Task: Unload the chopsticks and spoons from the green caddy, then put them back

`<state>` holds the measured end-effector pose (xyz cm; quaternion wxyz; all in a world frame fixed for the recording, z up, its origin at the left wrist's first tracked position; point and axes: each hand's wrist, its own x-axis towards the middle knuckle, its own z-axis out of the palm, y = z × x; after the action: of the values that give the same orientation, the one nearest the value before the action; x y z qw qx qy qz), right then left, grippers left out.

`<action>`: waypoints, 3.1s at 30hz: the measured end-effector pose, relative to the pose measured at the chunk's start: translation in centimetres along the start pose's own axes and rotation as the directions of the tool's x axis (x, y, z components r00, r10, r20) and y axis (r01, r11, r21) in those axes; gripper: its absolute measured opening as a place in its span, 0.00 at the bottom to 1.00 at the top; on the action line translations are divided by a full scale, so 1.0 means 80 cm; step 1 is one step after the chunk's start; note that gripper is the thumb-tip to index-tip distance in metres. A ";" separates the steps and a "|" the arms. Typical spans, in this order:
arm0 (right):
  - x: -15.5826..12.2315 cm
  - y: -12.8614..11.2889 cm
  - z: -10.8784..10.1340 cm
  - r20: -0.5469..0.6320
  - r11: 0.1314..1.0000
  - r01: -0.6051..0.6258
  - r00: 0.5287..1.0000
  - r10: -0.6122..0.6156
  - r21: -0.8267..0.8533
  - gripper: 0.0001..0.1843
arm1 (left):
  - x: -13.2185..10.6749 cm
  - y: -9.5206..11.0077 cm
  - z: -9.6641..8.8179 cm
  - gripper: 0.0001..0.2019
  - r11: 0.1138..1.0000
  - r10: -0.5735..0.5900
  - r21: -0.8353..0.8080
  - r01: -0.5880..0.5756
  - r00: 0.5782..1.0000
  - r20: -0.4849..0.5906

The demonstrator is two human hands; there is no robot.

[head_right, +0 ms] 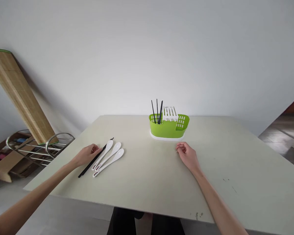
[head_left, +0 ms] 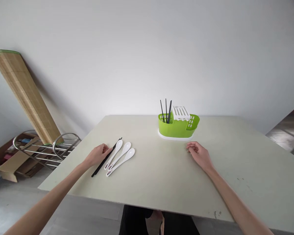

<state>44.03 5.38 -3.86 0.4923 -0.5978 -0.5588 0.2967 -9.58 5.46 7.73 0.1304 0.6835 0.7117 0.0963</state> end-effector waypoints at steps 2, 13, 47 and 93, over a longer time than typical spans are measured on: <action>0.000 0.002 0.000 -0.005 1.000 0.006 1.000 -0.006 0.005 0.13 | -0.003 0.005 0.001 0.25 1.000 0.001 0.024 -0.002 1.000 0.009; 0.003 -0.004 0.002 -0.015 1.000 0.004 1.000 -0.003 0.021 0.12 | 0.006 0.048 -0.015 0.11 0.829 -0.046 0.559 0.019 0.998 0.034; 0.009 -0.015 0.002 0.001 0.998 -0.017 1.000 0.017 0.063 0.11 | -0.047 0.291 0.017 0.16 0.808 0.370 -0.428 -0.405 0.914 -0.167; 0.015 -0.022 0.005 0.017 0.999 0.000 1.000 -0.001 0.046 0.10 | 0.147 0.383 -0.011 0.14 0.401 -0.080 -0.866 -0.299 0.930 -0.359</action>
<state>43.21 6.44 -2.14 0.5011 -0.5838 -0.5562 0.3142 18.83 18.69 17.60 0.3472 0.5196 0.5074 0.5933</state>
